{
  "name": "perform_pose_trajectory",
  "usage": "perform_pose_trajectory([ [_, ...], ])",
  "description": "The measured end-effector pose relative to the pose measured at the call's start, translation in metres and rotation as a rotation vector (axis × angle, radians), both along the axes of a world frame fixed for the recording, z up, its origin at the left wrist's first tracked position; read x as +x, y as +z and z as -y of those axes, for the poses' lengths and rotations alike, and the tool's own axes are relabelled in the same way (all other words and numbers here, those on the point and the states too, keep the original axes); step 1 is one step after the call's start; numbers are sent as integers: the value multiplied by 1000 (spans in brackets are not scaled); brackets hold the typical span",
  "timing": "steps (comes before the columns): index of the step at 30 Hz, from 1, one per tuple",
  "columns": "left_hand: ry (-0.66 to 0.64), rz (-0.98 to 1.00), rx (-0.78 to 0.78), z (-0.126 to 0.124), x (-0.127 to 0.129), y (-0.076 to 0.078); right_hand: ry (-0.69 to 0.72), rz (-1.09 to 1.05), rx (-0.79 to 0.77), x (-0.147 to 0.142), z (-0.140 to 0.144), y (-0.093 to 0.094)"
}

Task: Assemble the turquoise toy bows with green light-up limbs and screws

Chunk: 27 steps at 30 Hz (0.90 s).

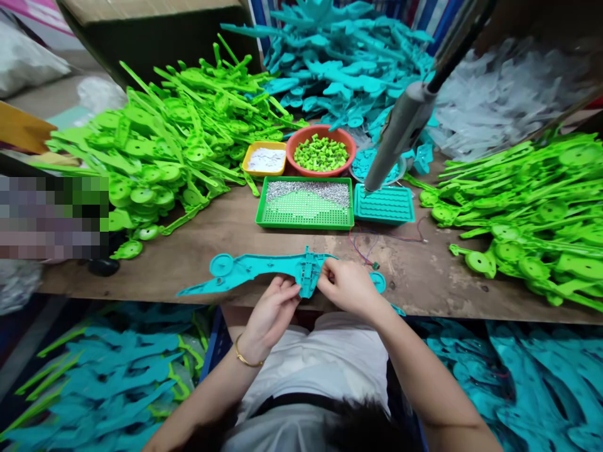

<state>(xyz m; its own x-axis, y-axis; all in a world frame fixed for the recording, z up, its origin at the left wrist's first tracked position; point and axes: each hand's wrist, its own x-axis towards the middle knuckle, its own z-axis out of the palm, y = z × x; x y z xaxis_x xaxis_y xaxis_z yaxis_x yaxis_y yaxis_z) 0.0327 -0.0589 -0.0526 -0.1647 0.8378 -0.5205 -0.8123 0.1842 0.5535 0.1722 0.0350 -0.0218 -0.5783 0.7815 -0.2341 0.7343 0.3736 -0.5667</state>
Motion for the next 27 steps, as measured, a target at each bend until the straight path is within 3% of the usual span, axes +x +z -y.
perform_pose_trajectory([
  [6, 37, -92, -32, -5, 4, 0, -15, 36, 38, -1, -4, -2],
  [17, -2, -35, -67, -12, 4, -1, -16, -13, 98, 3, -3, -9],
  [23, 25, 17, -66, -10, 2, -7, 72, 3, 85, 0, -2, -15],
  [27, 24, 65, -78, -11, -1, -5, -10, -4, 67, -3, -2, -18],
])
